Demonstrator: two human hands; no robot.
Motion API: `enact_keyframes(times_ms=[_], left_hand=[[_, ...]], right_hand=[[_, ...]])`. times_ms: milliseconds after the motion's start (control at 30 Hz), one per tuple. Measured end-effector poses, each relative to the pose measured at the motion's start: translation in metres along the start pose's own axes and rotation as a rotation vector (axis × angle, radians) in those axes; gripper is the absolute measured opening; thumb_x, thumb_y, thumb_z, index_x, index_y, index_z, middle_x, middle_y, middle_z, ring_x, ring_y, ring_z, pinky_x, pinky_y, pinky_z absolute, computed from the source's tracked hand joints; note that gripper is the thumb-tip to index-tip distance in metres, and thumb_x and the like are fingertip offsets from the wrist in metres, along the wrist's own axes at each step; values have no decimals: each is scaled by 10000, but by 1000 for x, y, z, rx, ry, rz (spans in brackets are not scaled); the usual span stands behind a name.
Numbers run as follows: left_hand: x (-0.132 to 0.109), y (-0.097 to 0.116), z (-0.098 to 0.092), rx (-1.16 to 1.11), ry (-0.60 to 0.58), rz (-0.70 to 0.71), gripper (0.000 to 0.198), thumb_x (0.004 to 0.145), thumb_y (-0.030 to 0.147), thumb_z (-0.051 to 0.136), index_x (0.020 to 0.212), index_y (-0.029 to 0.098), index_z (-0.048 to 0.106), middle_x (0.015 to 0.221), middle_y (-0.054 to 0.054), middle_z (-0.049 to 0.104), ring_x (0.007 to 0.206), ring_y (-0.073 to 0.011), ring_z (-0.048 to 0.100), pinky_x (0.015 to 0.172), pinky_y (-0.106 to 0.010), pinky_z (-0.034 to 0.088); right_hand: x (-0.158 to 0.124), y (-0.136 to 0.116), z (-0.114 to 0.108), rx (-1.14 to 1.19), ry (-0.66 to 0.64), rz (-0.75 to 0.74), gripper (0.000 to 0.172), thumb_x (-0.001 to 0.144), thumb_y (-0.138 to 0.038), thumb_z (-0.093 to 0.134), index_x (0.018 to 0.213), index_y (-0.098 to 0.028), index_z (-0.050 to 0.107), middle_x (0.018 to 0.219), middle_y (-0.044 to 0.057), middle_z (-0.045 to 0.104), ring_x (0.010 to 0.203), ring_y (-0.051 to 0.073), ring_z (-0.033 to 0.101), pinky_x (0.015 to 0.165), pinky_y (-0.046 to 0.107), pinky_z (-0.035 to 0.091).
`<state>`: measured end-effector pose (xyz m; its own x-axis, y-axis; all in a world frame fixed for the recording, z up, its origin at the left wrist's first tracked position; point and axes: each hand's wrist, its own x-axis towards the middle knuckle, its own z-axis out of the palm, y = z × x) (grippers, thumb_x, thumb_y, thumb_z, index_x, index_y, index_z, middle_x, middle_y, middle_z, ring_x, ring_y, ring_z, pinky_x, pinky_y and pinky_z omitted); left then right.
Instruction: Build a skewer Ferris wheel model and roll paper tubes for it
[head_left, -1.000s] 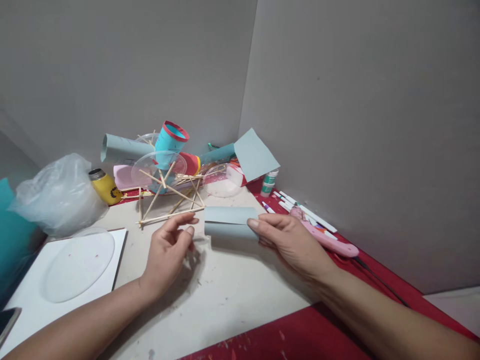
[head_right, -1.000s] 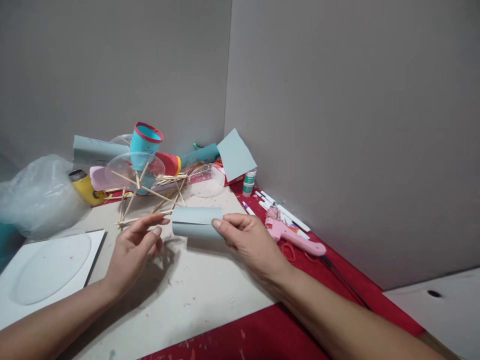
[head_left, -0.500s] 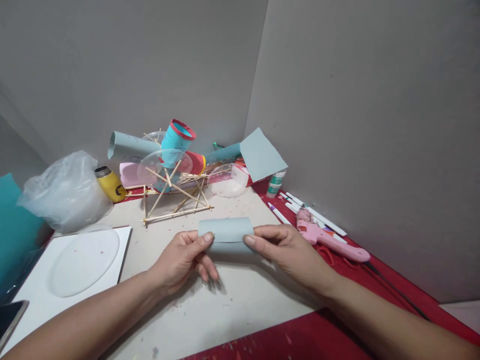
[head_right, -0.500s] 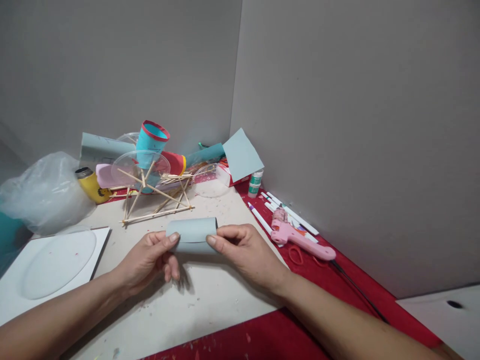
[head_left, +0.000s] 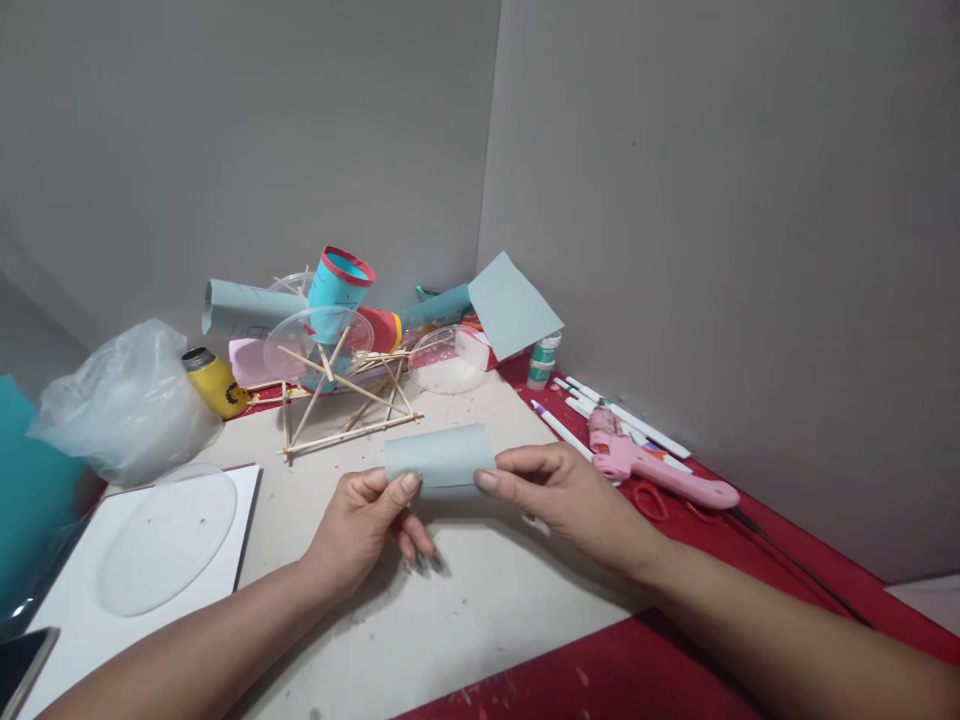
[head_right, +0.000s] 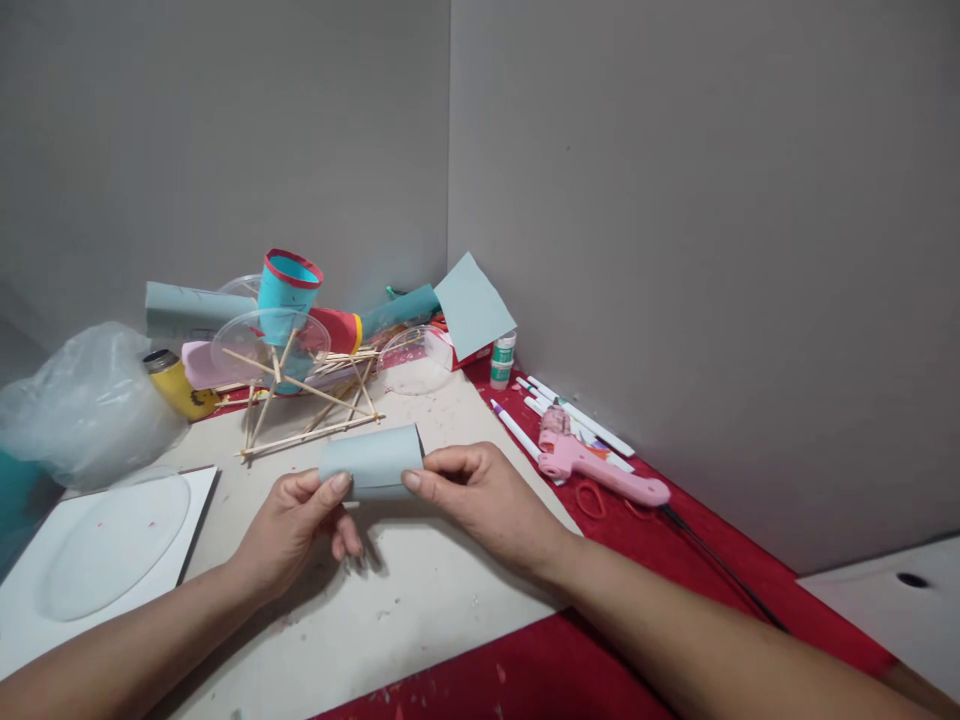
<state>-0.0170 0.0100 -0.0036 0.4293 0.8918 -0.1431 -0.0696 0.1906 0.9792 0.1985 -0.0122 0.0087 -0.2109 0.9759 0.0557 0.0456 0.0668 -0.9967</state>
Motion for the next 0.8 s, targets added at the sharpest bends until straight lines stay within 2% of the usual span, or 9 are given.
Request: enact_keyframes(times_ms=[233,600,800], left_hand=[[1,2,0,-51,-53,-44,438,793,529,704,850,99,645,500,-70,674,411,-122,606,418,-162,436],[2,-5,-1,-63,-9,0,451,788,538,705,807,89,676,483,-61,658,418,-124,613,423,-165,432],[2,-6,-2,-39,11,14,439,798,529,700,815,91,688,504,-76,678,410,-112,595,424,-161,420]], right_hand=[[0,-3,2,-39,28,-2,406,741,-532,702,599,-163,612,575,-47,386,561,97,309,512,244,265],[4,1,1,-63,-8,-2,423,753,-554,685,605,-164,614,543,-50,374,525,90,306,500,238,274],[4,0,0,-19,-25,10,382,741,-530,713,689,-152,712,615,-17,513,569,99,391,533,227,329]])
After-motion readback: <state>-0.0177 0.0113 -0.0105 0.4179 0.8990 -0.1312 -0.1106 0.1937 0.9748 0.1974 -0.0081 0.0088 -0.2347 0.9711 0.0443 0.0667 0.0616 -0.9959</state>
